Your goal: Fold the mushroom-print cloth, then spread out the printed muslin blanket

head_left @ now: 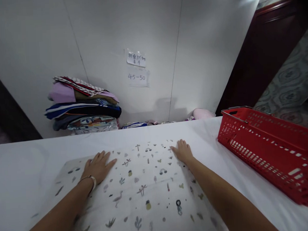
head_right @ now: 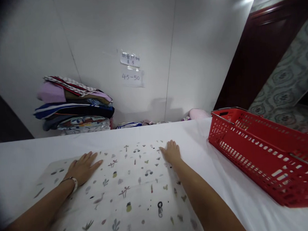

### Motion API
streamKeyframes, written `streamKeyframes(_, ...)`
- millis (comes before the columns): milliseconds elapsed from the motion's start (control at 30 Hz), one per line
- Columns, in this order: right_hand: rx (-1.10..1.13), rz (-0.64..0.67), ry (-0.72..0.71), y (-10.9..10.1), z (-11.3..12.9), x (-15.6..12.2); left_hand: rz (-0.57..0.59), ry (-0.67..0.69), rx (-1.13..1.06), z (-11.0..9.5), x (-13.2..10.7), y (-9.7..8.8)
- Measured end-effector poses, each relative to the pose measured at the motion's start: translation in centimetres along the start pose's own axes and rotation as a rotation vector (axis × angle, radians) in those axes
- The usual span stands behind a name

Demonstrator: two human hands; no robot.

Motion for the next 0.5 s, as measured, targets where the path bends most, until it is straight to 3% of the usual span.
streamKeyframes(233,0.320,-0.032,0.104,-2.1,-5.0,3.2,-0.037,-0.046,0.016,1.3,0.9,-1.9)
streamKeyframes(500,0.371,0.055,0.050,-0.4,-3.6,7.1,-0.037,0.006,0.095,0.6,3.0,-2.3)
Point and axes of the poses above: each hand's wrist, its own x-axis towards the middle knuckle, its own y-axis out of the palm, z = x × y, the point moved 10 cm from there along x, towards the middle knuckle, and after that the axes turned 14 degrees about -x, right-handed, at the moved point
